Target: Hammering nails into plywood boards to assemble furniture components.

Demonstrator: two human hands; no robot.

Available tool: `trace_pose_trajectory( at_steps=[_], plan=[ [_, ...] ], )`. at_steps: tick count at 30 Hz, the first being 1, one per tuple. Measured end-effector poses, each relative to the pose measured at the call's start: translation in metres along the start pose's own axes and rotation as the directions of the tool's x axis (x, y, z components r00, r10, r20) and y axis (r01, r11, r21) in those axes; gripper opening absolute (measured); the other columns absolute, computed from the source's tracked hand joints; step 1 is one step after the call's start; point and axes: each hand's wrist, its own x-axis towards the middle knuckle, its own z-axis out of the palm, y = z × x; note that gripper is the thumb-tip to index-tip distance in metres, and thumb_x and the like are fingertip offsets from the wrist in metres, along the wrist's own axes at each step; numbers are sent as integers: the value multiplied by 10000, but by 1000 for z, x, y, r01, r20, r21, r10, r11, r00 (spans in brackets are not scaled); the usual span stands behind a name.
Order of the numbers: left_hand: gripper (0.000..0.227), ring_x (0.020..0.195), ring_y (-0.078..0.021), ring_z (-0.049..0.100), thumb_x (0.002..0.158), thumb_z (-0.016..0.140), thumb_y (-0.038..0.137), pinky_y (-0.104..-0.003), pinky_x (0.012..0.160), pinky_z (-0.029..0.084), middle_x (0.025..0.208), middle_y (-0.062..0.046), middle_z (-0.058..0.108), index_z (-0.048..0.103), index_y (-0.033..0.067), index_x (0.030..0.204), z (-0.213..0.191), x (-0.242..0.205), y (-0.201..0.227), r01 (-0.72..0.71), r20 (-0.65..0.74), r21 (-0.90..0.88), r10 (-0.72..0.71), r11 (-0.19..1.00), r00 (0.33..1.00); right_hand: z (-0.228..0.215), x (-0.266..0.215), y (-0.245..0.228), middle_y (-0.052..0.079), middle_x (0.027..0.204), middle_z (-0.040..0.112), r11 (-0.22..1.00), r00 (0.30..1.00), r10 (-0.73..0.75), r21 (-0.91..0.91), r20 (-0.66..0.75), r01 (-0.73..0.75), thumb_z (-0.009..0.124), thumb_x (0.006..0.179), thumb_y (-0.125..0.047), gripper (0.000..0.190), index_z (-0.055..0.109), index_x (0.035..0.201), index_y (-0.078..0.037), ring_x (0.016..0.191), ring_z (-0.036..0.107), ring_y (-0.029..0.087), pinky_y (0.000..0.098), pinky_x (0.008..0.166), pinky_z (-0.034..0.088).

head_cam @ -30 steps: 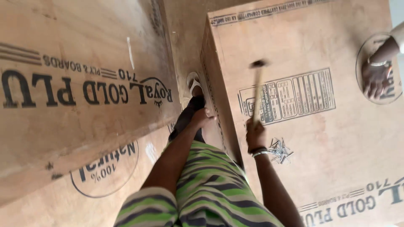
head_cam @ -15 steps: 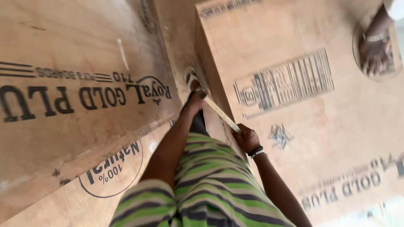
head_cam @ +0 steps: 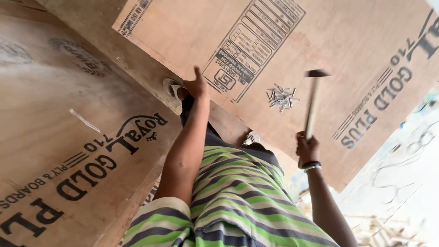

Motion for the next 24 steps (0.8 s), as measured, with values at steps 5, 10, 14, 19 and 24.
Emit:
trace_pose_trajectory(
  at_steps=[5,10,14,19,24],
  plan=[
    [663,1234,-425,571,917,748,284,-467,1023,460,1332,-283,562,433,-83,1370,35,-117,-9,-682,168,352,673,642,720,-23,-29,14,-24,663,491,949,979,71,317,-191,-7,651,1014,-168,96,633,997,-75,472,444,73,261,413,380],
    [250,998,-326,709,927,648,75,-435,841,565,1079,-108,733,717,121,1162,94,-149,-36,-984,760,75,629,163,163,-31,-78,78,-12,665,511,936,942,176,346,-286,-69,654,1008,-198,142,648,1002,-56,485,470,82,267,417,385],
    [66,910,-290,685,916,676,173,-437,789,566,976,-99,691,711,128,882,135,-133,-57,-993,834,65,552,-95,1,-24,-129,114,2,638,535,950,906,239,279,-350,-142,694,975,-207,171,693,997,-38,486,491,92,274,428,398],
    [63,926,-304,667,888,669,164,-456,742,554,974,-104,672,669,101,893,126,-128,-68,-965,841,58,534,-254,-90,0,-161,125,-20,650,532,914,878,342,334,-334,-229,702,939,-193,154,699,995,-50,480,476,90,284,417,413],
    [79,835,-341,669,953,610,163,-486,714,527,899,-136,672,611,88,926,84,-118,-42,-1000,848,-13,530,17,-3,33,-126,91,11,629,535,896,892,377,341,-249,-283,693,936,-195,152,677,980,-51,453,491,123,301,399,421]
  ],
)
